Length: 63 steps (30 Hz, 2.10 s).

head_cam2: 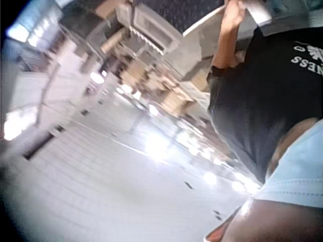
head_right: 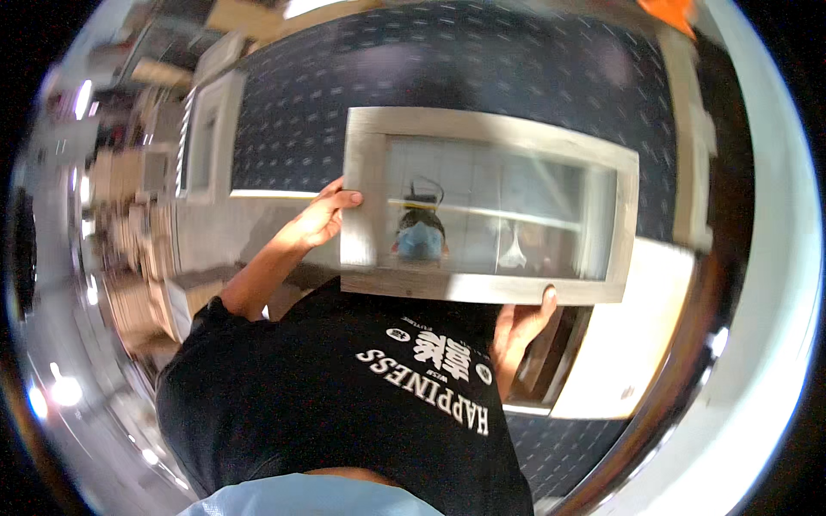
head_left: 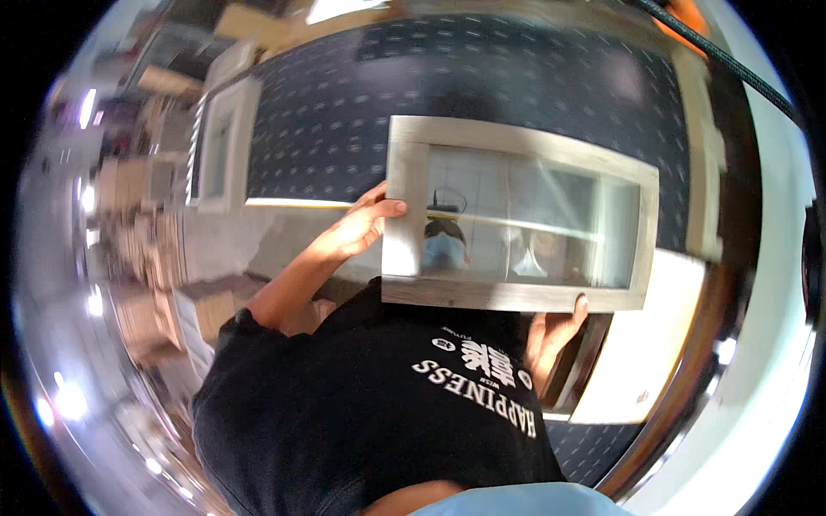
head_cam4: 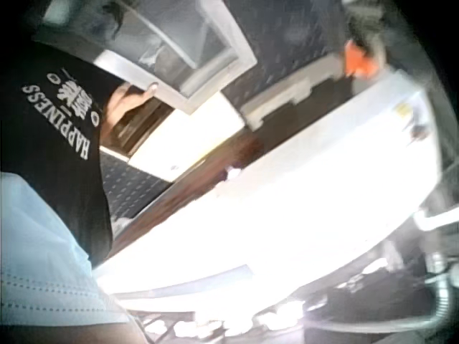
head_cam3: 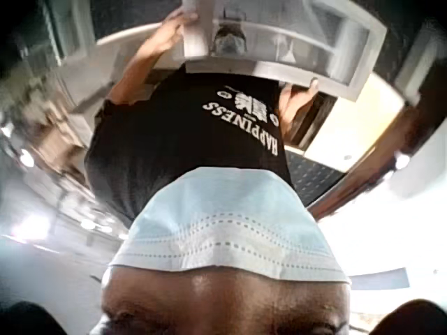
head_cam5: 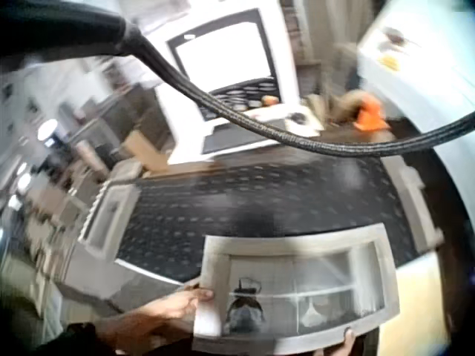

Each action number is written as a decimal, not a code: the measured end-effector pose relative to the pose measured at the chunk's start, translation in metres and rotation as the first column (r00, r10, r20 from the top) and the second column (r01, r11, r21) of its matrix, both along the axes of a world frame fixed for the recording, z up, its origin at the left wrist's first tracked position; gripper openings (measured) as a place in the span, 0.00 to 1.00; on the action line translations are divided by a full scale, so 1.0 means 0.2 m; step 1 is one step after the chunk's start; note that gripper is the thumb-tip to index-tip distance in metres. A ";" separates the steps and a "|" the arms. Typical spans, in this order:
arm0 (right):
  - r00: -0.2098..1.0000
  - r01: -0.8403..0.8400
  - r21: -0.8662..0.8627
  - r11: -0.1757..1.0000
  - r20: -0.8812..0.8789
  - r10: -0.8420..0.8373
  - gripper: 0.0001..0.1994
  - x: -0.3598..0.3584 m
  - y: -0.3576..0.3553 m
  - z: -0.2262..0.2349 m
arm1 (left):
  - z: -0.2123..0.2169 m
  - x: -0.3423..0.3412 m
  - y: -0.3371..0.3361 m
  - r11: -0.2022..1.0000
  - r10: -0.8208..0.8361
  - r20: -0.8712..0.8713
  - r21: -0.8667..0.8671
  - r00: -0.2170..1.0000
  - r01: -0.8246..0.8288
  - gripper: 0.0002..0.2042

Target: The person moves wood frames with glass inserts between a workbench and a stack, then uses a handheld air-duster tool to blow debris off the frames and glass panels.

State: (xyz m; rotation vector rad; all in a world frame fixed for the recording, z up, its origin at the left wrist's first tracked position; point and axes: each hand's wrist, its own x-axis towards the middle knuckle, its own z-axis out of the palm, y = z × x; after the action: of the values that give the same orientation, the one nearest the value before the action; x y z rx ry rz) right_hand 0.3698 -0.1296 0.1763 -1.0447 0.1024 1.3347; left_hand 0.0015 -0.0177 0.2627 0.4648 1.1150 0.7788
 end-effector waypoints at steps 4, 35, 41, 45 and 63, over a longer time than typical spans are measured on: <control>0.990 -0.137 -0.021 0.990 -0.037 0.136 0.34 0.11 -0.01 0.07 | 0.10 0.03 -0.34 0.987 0.151 -0.125 0.077 0.981 -0.142 0.31; 0.182 -0.983 0.039 0.178 0.178 0.967 0.25 -4.25 1.60 0.20 | 0.22 -3.00 -0.83 0.308 0.951 -0.042 0.151 0.305 -0.939 0.32; -0.404 -0.871 -0.490 0.045 0.764 0.503 0.50 -4.04 1.79 0.22 | 0.17 -3.02 -0.83 0.335 0.942 -0.043 0.101 0.332 -0.937 0.32; -0.148 -0.917 -0.353 0.186 0.734 0.663 0.58 -4.02 1.60 0.15 | 0.17 -3.01 -0.83 0.301 0.952 -0.066 0.036 0.298 -0.953 0.32; 0.332 -0.931 -0.027 0.365 0.357 0.873 0.69 -4.27 1.43 0.02 | -0.15 -4.36 -0.09 0.948 0.317 -0.487 0.142 0.814 -0.285 0.58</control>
State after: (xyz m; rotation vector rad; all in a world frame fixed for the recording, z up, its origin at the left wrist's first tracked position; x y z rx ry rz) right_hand -0.4839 0.1559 0.1798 -1.1729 -1.0253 2.1088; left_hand -0.8696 -0.0350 0.2325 0.5723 1.6905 1.0046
